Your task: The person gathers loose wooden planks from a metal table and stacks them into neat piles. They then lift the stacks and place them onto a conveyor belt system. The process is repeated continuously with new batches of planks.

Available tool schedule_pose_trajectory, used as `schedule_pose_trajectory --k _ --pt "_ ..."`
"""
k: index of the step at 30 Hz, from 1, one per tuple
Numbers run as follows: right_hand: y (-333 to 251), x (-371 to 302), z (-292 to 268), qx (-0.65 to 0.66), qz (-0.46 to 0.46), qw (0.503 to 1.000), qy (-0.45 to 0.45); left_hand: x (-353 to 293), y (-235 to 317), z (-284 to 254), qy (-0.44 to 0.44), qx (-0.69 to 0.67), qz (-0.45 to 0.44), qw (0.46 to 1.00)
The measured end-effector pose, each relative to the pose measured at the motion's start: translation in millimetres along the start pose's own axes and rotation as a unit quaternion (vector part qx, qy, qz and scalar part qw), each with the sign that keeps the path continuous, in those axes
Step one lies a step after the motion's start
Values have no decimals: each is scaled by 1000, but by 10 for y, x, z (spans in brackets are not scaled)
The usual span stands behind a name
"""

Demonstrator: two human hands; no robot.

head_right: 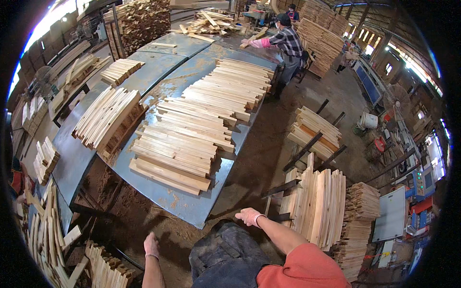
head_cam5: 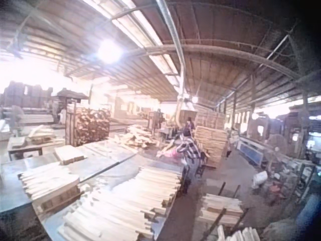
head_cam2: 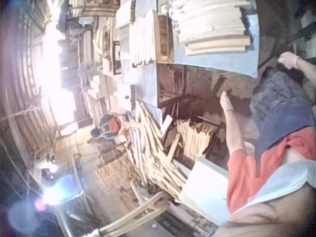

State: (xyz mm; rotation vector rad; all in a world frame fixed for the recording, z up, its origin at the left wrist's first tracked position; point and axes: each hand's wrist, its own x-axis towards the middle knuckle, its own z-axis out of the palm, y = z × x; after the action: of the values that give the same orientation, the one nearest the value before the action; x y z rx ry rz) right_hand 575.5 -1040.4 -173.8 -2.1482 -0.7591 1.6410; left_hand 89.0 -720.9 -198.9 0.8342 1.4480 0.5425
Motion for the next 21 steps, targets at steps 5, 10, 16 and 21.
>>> schedule_pose_trajectory --k 5,10,16,21 --pt "246 727 -802 73 -70 994 33 143 692 1401 -82 96 130 983" --pt "-1181 1195 -1815 262 -70 948 166 710 422 2135 45 83 72 993" --pt "-1655 1838 -3530 205 -158 878 403 600 994 3589 148 250 -11 957" --pt "-1520 2922 -4312 335 -155 853 368 573 1288 3927 172 -264 -64 947"
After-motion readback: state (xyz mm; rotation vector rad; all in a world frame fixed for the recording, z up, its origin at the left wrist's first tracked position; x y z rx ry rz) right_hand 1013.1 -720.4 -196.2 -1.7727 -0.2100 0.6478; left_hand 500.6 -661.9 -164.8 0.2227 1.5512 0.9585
